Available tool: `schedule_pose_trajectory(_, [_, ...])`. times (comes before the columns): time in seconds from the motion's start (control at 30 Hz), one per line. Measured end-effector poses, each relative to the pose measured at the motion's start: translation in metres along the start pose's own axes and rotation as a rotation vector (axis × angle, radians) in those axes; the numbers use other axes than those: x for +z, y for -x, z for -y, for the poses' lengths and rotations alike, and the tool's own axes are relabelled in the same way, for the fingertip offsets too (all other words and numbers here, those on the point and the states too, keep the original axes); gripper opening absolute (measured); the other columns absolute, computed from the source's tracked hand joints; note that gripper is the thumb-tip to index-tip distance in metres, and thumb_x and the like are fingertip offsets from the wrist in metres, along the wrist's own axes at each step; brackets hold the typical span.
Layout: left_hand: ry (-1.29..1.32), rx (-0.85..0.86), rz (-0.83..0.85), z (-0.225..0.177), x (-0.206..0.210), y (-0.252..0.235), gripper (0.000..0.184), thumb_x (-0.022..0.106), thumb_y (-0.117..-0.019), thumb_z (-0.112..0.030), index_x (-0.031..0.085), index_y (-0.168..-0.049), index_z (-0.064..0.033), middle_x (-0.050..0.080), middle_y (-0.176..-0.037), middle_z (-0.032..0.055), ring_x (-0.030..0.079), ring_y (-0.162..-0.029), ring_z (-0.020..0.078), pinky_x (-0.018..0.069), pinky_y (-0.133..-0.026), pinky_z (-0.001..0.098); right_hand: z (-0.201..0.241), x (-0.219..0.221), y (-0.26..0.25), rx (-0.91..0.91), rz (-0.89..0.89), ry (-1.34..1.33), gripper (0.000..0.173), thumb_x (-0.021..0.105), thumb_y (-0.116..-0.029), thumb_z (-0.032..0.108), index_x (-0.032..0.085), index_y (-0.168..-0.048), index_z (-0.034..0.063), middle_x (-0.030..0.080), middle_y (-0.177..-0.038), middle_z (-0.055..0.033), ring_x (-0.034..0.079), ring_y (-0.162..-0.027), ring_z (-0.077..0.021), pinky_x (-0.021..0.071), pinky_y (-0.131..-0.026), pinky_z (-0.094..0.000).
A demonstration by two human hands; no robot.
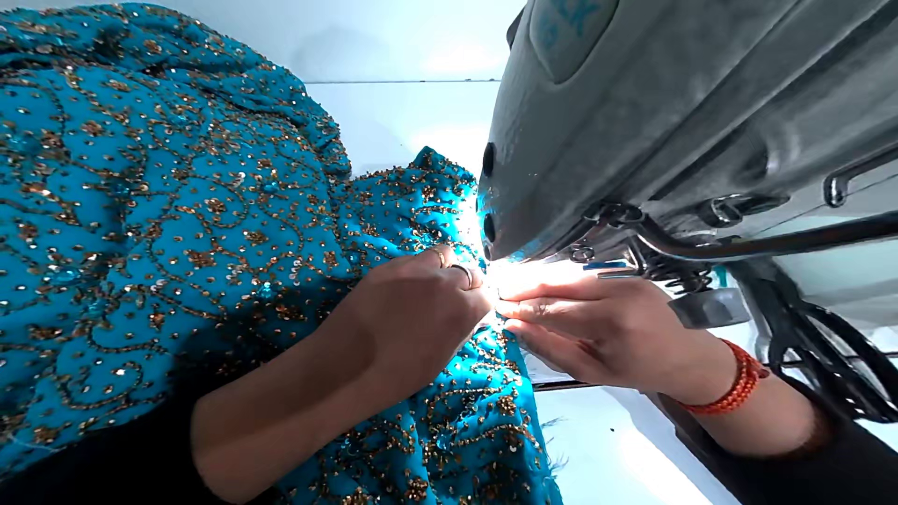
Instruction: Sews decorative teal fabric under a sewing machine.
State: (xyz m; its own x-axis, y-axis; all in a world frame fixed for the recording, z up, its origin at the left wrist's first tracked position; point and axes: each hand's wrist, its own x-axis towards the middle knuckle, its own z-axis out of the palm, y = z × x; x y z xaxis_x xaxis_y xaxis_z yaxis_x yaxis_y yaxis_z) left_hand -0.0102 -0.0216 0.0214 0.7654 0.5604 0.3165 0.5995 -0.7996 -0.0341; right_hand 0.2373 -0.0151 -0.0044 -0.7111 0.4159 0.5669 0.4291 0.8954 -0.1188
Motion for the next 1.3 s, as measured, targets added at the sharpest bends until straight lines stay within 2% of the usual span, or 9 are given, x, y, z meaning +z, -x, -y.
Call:
schedule_pose_trajectory(0.07, [-0.001,-0.002,-0.01,0.0001,0.0007,-0.0001,0.017,0.061,-0.0931,-0.02,0.075,-0.085,-0.0144,0.071,-0.087,0.0,0.069,-0.095,0.0193,0.0546,-0.073,0.0292,0.0,-0.0002,-0.0002,0.005,0.005,0.003,0.025,0.058,-0.0961,0.023,0.08,-0.087,0.0128,0.077,-0.095,-0.0027,0.07,-0.088,-0.0101,0.0546,-0.073,-0.0237])
schedule_pose_trajectory(0.23, [0.003,-0.012,-0.005,0.0001,0.0018,-0.0005,0.017,0.061,-0.0938,-0.02,0.076,-0.089,-0.0142,0.071,-0.086,0.0001,0.069,-0.093,0.0202,0.0536,-0.074,0.0303,0.0003,-0.0003,-0.0009,0.02,0.001,0.014,0.027,0.057,-0.0962,0.024,0.08,-0.087,0.0139,0.077,-0.093,-0.0008,0.07,-0.083,-0.0078,0.0533,-0.069,-0.0223])
schedule_pose_trajectory(0.37, [0.012,-0.025,0.002,-0.0002,0.0013,-0.0005,0.015,0.063,-0.0924,-0.02,0.075,-0.087,-0.0143,0.071,-0.087,0.0,0.068,-0.094,0.0204,0.0536,-0.073,0.0306,0.0,0.0007,-0.001,0.025,-0.009,-0.002,0.026,0.058,-0.0954,0.024,0.08,-0.086,0.0135,0.076,-0.091,-0.001,0.069,-0.081,-0.0075,0.0533,-0.069,-0.0219])
schedule_pose_trajectory(0.53, [-0.003,-0.036,0.018,-0.0009,0.0013,-0.0011,0.014,0.065,-0.0921,-0.02,0.077,-0.093,-0.0144,0.073,-0.091,0.0001,0.069,-0.095,0.0211,0.0536,-0.074,0.031,-0.0006,0.001,-0.0005,0.039,0.0,-0.003,0.027,0.057,-0.0966,0.024,0.08,-0.087,0.0131,0.076,-0.091,-0.001,0.069,-0.08,-0.0073,0.0537,-0.067,-0.0226])
schedule_pose_trajectory(0.67, [0.03,-0.038,0.0,-0.0007,0.002,-0.0019,0.014,0.064,-0.0922,-0.02,0.077,-0.091,-0.0155,0.074,-0.094,-0.0001,0.07,-0.094,0.0211,0.0554,-0.074,0.0309,-0.001,0.002,-0.0003,0.04,-0.003,-0.003,0.028,0.056,-0.0975,0.025,0.08,-0.087,0.0137,0.077,-0.093,-0.0006,0.07,-0.082,-0.0079,0.0544,-0.069,-0.0235])
schedule_pose_trajectory(0.93, [0.026,-0.068,0.004,-0.0024,0.0013,-0.0021,0.013,0.066,-0.0909,-0.021,0.077,-0.091,-0.0156,0.074,-0.093,-0.0004,0.069,-0.094,0.0204,0.0553,-0.072,0.0303,0.0,0.0003,-0.0012,0.05,0.007,0.002,0.027,0.057,-0.0953,0.023,0.08,-0.085,0.0133,0.076,-0.09,-0.0007,0.068,-0.078,-0.0073,0.0529,-0.066,-0.0223])
schedule_pose_trajectory(1.17, [0.025,-0.083,0.016,-0.0024,0.0003,-0.003,0.013,0.066,-0.0903,-0.02,0.078,-0.092,-0.015,0.074,-0.092,0.0,0.07,-0.096,0.0209,0.0558,-0.075,0.0308,-0.0017,0.0028,-0.0003,0.056,-0.012,0.0,0.027,0.057,-0.0959,0.024,0.08,-0.087,0.0127,0.077,-0.093,-0.0018,0.071,-0.084,-0.0085,0.0548,-0.069,-0.0232])
schedule_pose_trajectory(1.3, [0.022,-0.103,0.018,-0.0033,-0.0005,-0.0036,0.011,0.068,-0.0894,-0.019,0.078,-0.089,-0.0144,0.072,-0.088,0.0006,0.069,-0.093,0.0207,0.0554,-0.073,0.0306,-0.0022,0.0037,0.0004,0.057,-0.01,-0.002,0.028,0.056,-0.0975,0.025,0.08,-0.088,0.0126,0.077,-0.094,-0.0021,0.071,-0.086,-0.0098,0.0556,-0.072,-0.0249])
